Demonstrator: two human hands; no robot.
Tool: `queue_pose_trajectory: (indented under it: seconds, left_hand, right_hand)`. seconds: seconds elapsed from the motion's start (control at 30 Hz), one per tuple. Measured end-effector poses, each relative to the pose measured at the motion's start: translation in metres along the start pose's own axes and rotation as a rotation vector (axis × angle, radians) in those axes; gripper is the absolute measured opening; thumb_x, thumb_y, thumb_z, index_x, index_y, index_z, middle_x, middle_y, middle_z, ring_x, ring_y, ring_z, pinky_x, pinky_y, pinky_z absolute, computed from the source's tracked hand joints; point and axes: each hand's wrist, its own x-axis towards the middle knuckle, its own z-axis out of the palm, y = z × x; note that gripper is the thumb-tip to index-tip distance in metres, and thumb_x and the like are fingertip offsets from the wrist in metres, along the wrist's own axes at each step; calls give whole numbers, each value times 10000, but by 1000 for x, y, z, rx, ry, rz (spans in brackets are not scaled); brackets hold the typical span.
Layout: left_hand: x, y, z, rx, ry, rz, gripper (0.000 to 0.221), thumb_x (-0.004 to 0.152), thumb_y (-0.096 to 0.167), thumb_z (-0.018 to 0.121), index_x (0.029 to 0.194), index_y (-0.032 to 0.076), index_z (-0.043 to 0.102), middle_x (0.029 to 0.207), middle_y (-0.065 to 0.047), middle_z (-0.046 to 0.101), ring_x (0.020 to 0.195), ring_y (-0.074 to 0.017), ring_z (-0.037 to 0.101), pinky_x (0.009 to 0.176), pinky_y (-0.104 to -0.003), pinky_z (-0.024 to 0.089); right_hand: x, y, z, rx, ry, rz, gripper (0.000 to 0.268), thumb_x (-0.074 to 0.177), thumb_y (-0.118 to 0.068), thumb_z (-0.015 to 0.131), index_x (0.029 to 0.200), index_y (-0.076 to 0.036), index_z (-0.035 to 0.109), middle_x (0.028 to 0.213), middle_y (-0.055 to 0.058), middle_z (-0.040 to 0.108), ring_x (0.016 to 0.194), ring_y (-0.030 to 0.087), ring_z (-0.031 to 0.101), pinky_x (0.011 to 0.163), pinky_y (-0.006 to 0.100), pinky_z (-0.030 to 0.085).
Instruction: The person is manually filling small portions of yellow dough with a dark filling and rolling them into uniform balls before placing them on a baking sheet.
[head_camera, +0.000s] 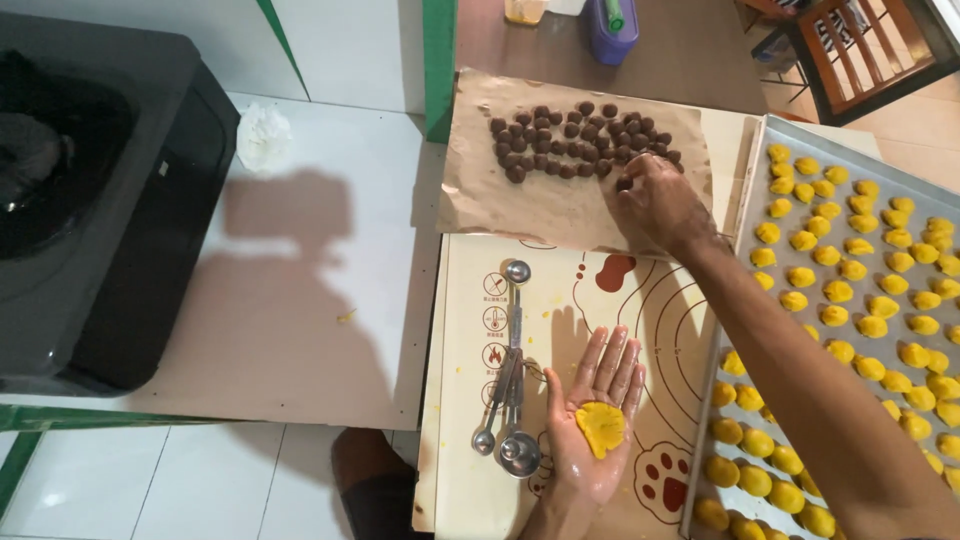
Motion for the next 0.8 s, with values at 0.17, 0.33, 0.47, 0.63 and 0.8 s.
queue_pose_trajectory:
  seconds: [0.17,0.33,0.47,0.63,0.8]
  left_hand:
    - [-1,2,2,6,8,-1,813,973,602,311,1520,28,492,1589,-189,492,1482,-322,454,1205,-411,361]
    - [2,1,-8,55,-55,21,819,980,633,289,1533,57,468,1589,-164,479,1487,-304,446,1225,-421,340]
    - [3,0,-14,60,-146,12,797,991,628,328,1538,64,459,1594,-152,464,1501,-294,423,1252,-415,318]
    - [0,-5,-12,72,-168,-25,792,1014,629,282,1543,64,449,1585,-147,476,1490,-255,437,1243,-392,335]
    - [-9,-13,-10,170,-204,-94,786,1030,638,185,1577,122,416,1572,-100,492,1444,-261,500,1202,-430,385]
  right_hand:
    - [1,2,1,-4,-61,95,303,988,-37,688,1280,44,675,1297,351,606,861,425,749,699,437,674]
    - [-25,-12,-23,86,42,34,182,947,26,779,1127,6,760,1060,200,741,828,284,689,721,335,625]
    - [-93,-67,-65,247,-28,-27,298,938,-2,738,1221,-28,649,1142,150,731,893,238,697,730,325,595]
    - [-189,-133,-98,330,-59,-130,428,743,-46,860,1145,-106,725,1052,55,778,908,153,721,849,277,605]
    - [-250,-127,-83,219,-96,-370,461,774,-248,854,1197,-114,726,1173,42,774,1126,220,681,1021,368,577]
